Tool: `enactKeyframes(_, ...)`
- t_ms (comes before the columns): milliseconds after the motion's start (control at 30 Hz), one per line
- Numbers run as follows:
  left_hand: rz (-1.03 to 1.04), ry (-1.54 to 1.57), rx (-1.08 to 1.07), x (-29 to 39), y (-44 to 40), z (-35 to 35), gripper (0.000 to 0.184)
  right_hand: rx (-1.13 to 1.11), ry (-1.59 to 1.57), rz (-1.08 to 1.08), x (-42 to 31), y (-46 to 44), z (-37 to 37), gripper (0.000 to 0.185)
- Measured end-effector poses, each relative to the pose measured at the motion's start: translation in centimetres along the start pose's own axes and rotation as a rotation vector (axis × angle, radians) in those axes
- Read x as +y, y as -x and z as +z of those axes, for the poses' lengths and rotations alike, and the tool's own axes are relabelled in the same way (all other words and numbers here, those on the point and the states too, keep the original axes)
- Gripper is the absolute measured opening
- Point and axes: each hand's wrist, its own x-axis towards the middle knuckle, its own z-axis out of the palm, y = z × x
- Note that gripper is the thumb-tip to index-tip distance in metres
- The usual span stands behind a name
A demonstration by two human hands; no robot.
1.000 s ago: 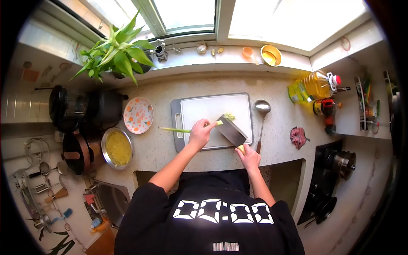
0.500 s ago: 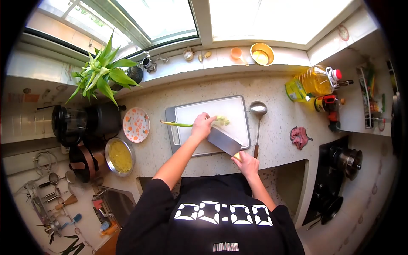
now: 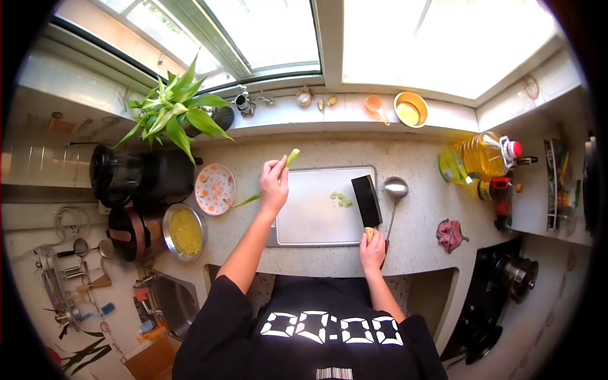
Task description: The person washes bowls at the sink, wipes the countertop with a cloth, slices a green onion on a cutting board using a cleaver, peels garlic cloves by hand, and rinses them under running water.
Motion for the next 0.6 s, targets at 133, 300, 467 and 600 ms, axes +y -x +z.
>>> enactKeyframes(133,0.206,-0.049,0.051,0.7,-3.6,0.4,0.032,0.079,0.081,-0.064,0.1,-0.3,1.6,0.038)
enactKeyframes(300,0.378,-0.198,0.028,0.9,-8.3,2.4,0.033,0.139,0.199,-0.111,1.1,-0.5,2.6,0.041)
enactKeyframes(467,0.445,-0.362,0.032,-1.0,-12.6,5.0,0.032,0.143,0.195,-0.081,1.3,-0.8,3.0,0.046)
enactKeyframes(600,0.471,-0.425,0.011,-2.5,-14.3,6.1,0.034,0.176,0.219,-0.061,0.6,-0.6,3.0,0.048)
